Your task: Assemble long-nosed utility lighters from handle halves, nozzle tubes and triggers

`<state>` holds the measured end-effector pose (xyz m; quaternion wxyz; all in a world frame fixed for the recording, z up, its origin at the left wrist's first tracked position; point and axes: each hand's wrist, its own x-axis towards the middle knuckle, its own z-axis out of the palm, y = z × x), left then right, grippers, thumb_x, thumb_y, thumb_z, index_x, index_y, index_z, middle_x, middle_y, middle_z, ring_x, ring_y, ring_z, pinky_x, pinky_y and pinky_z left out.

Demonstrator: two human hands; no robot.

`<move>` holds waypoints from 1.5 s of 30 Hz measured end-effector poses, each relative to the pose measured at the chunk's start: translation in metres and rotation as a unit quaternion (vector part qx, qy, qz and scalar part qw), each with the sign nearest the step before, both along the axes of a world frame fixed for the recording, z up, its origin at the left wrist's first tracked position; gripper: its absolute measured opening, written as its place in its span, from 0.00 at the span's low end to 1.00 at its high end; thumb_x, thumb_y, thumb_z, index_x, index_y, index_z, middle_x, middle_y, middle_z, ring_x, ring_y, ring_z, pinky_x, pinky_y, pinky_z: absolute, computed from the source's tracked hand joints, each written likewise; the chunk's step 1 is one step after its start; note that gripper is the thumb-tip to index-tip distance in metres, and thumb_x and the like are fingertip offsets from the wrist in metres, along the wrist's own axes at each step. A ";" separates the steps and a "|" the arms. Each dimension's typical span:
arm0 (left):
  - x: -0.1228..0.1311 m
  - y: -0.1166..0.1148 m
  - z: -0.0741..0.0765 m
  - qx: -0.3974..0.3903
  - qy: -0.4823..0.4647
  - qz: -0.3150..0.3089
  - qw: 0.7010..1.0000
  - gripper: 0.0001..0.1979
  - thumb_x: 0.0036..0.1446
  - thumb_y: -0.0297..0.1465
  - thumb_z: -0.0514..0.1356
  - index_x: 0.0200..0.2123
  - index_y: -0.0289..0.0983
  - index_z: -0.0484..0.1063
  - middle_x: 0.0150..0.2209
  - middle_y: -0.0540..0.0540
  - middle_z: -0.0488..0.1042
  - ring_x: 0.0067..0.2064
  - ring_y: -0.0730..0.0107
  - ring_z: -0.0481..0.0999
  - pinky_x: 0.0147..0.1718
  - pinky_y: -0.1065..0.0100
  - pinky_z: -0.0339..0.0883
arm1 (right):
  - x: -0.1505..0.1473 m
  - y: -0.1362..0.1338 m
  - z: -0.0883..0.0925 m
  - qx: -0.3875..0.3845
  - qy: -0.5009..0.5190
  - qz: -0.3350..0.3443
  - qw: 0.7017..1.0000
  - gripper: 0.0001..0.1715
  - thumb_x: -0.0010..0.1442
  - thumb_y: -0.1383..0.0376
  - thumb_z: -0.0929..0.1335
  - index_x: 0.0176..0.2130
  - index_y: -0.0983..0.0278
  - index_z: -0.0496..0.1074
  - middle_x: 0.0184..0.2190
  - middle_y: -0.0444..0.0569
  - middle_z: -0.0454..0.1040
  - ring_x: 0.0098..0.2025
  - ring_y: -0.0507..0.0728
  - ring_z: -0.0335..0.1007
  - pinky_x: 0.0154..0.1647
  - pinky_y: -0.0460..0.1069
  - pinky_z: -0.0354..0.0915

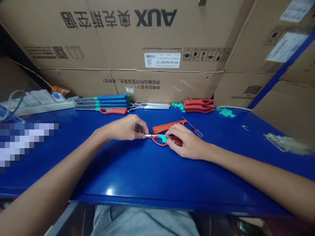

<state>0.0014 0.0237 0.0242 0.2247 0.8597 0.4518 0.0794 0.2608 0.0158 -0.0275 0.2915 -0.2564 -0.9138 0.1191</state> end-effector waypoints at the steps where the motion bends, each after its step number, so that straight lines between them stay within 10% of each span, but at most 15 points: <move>1: 0.000 0.000 -0.001 0.002 0.000 0.005 1.000 0.11 0.52 0.33 0.62 0.37 0.35 0.78 0.30 0.47 0.80 0.30 0.70 0.77 0.29 0.73 0.67 | 0.000 0.000 0.000 0.000 -0.001 0.000 1.000 0.05 0.62 0.65 0.65 0.40 0.64 0.69 0.38 0.53 0.71 0.40 0.58 0.68 0.44 0.55 0.66; 45: 0.004 0.001 -0.008 -0.005 -0.039 0.002 0.999 0.09 0.50 0.35 0.65 0.30 0.35 0.76 0.25 0.50 0.76 0.26 0.74 0.71 0.25 0.74 0.62 | 0.000 0.000 0.000 0.001 -0.008 -0.013 1.000 0.07 0.61 0.66 0.66 0.40 0.67 0.70 0.37 0.53 0.71 0.39 0.58 0.67 0.42 0.54 0.65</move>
